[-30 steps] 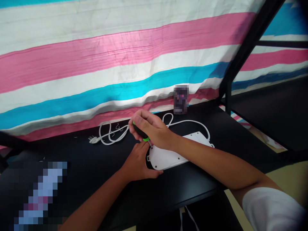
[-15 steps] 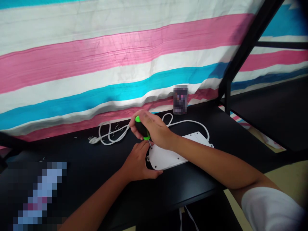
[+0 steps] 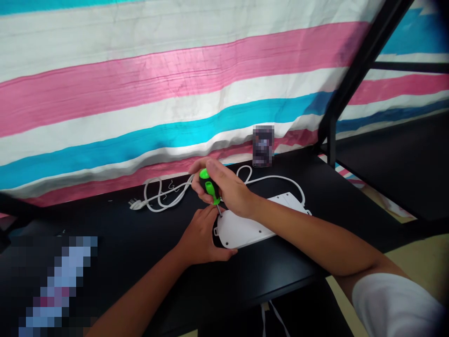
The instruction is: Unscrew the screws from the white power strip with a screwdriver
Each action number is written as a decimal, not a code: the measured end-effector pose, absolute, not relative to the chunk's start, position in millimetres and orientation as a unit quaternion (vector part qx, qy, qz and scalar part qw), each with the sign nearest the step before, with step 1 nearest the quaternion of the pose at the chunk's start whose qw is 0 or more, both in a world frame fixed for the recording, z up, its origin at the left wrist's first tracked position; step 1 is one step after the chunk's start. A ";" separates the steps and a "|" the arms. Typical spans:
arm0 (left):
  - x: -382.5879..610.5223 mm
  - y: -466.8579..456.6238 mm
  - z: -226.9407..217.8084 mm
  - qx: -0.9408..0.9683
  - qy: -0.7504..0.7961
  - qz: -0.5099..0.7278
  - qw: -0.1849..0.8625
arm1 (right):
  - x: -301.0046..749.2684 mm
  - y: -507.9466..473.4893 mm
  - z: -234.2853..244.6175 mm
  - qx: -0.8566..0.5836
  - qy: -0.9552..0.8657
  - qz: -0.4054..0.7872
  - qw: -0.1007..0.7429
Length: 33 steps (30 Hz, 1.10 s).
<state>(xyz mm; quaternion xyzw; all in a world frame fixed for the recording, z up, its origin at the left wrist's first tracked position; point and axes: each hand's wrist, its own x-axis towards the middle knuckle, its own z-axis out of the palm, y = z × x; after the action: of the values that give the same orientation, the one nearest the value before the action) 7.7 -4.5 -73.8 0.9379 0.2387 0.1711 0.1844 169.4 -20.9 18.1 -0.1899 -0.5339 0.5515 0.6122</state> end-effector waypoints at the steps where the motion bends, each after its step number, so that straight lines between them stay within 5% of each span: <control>1: 7.7 -4.5 -73.7 0.938 0.237 0.173 0.184 | 168.7 -21.5 17.8 -0.190 -0.528 0.551 0.617; 33: 9.3 -9.8 -69.9 0.921 0.252 0.173 0.241 | 165.6 -25.7 21.8 -0.220 -0.493 0.514 0.667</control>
<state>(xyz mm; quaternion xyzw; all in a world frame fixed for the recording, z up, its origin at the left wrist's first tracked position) 9.3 -9.8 -69.9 0.9209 0.2523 0.1731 0.2414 165.6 -25.7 21.8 -0.2199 -0.4925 0.5144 0.6666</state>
